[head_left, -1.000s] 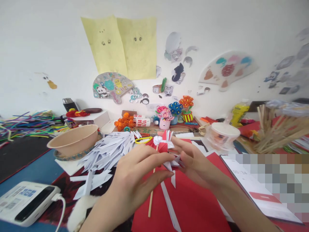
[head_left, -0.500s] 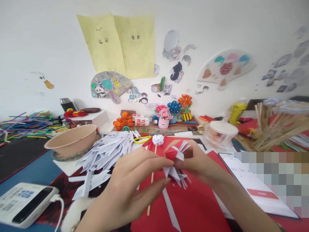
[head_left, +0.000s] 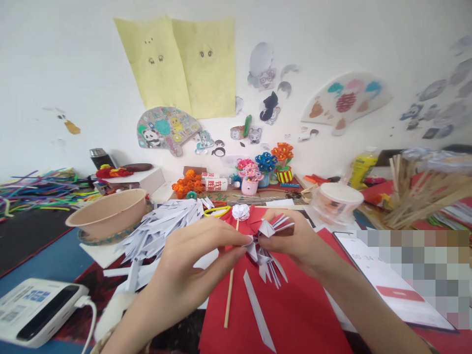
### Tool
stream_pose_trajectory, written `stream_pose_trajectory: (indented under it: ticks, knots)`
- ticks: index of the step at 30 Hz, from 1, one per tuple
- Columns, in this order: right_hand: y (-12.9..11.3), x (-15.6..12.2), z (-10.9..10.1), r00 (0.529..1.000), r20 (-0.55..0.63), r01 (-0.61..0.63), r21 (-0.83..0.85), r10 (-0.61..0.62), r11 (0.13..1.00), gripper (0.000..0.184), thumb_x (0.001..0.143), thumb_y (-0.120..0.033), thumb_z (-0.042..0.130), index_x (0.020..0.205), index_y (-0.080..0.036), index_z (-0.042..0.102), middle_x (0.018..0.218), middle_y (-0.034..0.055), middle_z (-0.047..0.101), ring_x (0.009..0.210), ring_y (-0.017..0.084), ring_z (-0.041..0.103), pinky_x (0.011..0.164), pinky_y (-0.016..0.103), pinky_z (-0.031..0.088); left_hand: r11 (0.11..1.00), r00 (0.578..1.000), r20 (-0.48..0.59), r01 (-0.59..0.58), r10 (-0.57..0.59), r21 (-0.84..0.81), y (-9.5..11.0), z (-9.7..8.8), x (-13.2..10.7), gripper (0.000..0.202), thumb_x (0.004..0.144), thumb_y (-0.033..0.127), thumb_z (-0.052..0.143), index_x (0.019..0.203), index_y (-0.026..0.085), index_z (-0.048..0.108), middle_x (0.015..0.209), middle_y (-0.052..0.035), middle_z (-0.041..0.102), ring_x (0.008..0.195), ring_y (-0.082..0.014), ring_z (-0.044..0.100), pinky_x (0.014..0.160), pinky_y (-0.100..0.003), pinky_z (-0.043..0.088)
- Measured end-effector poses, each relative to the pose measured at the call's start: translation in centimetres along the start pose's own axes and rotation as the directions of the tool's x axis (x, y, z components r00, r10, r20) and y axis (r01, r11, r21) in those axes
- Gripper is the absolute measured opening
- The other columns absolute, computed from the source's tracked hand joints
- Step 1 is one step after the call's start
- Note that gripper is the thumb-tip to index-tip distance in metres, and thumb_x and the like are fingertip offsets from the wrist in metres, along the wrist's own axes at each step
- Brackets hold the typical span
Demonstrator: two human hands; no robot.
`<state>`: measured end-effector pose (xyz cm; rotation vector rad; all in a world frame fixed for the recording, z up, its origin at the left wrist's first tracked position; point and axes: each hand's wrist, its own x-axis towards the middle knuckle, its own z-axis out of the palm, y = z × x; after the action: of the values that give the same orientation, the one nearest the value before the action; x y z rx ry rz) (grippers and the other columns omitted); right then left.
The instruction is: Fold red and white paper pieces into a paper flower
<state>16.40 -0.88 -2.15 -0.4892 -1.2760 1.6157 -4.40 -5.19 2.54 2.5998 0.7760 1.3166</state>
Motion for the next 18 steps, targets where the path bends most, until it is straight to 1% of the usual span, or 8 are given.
stream_pose_trajectory:
  ticks: [3, 6, 11, 13, 15, 17, 18]
  knots:
    - [-0.1, 0.0, 0.1, 1.0, -0.004, -0.005, -0.015, 0.005, 1.0, 0.021, 0.066, -0.021, 0.091, 0.073, -0.018, 0.072, 0.068, -0.0001, 0.074, 0.061, 0.014, 0.069, 0.06, 0.025, 0.055, 0.999, 0.998, 0.048, -0.043, 0.042, 0.013, -0.1, -0.3, 0.2, 0.019, 0.088, 0.003, 0.065, 0.101, 0.015, 0.07, 0.084, -0.0031, 0.073, 0.078, -0.0122, 0.066, 0.071, -0.022, 0.053]
    - [0.0, 0.1, 0.2, 1.0, -0.016, -0.008, -0.005, 0.008, 1.0, 0.021, 0.066, -0.023, 0.091, 0.073, -0.018, 0.072, 0.068, -0.0006, 0.073, 0.061, 0.013, 0.068, 0.061, 0.025, 0.055, 0.998, 0.996, 0.07, -0.063, 0.061, 0.031, -0.3, -0.6, 0.1, 0.019, 0.088, 0.002, 0.064, 0.101, 0.015, 0.07, 0.083, -0.0036, 0.072, 0.078, -0.0124, 0.065, 0.071, -0.022, 0.052]
    - [0.3, 0.1, 0.2, 1.0, -0.008, -0.027, -0.035, 0.026, 0.999, 0.021, 0.068, -0.025, 0.09, 0.08, -0.018, 0.074, 0.08, 0.0033, 0.077, 0.075, 0.016, 0.072, 0.071, 0.028, 0.057, 0.998, 0.996, 0.075, -0.054, 0.053, 0.016, -0.4, -0.7, -0.1, 0.021, 0.088, 0.002, 0.064, 0.103, 0.016, 0.069, 0.084, -0.0031, 0.073, 0.078, -0.0123, 0.066, 0.072, -0.022, 0.052]
    - [0.3, 0.1, 0.1, 0.999, -0.012, -0.036, -0.033, 0.035, 0.999, 0.022, 0.068, -0.024, 0.09, 0.079, -0.018, 0.072, 0.079, 0.0026, 0.077, 0.073, 0.016, 0.072, 0.068, 0.027, 0.057, 1.0, 0.997, 0.073, -0.015, 0.014, 0.009, -0.3, -0.6, 0.0, 0.018, 0.089, 0.004, 0.063, 0.1, 0.017, 0.07, 0.083, -0.0025, 0.073, 0.077, -0.0123, 0.066, 0.071, -0.023, 0.052]
    - [0.3, 0.1, 0.0, 0.999, -0.009, -0.04, 0.003, 0.041, 0.999, 0.023, 0.067, -0.023, 0.091, 0.077, -0.019, 0.07, 0.075, 0.0002, 0.076, 0.068, 0.014, 0.071, 0.066, 0.025, 0.056, 0.998, 0.996, 0.072, 0.056, -0.055, -0.021, -0.2, -0.6, 0.3, 0.013, 0.09, 0.01, 0.064, 0.096, 0.018, 0.071, 0.082, -0.0017, 0.074, 0.074, -0.0123, 0.067, 0.069, -0.023, 0.052]
    - [0.1, 0.1, 0.1, 0.999, 0.002, -0.036, 0.02, 0.036, 0.999, 0.022, 0.068, -0.024, 0.091, 0.078, -0.019, 0.072, 0.076, 0.0004, 0.076, 0.071, 0.014, 0.071, 0.07, 0.026, 0.057, 0.987, 0.988, 0.057, 0.148, -0.145, -0.057, -0.2, -0.4, 0.8, 0.01, 0.092, 0.016, 0.063, 0.088, 0.019, 0.071, 0.078, -0.0009, 0.075, 0.068, -0.0123, 0.067, 0.064, -0.023, 0.052]
    - [0.0, 0.1, 0.2, 0.999, 0.003, -0.036, 0.021, 0.036, 0.999, 0.021, 0.068, -0.024, 0.09, 0.079, -0.019, 0.073, 0.078, 0.0011, 0.076, 0.074, 0.015, 0.071, 0.072, 0.027, 0.057, 0.979, 0.981, 0.039, 0.194, -0.191, -0.07, -0.2, -0.4, 1.1, 0.012, 0.092, 0.019, 0.063, 0.084, 0.019, 0.071, 0.075, -0.0006, 0.075, 0.065, -0.0122, 0.066, 0.06, -0.022, 0.051]
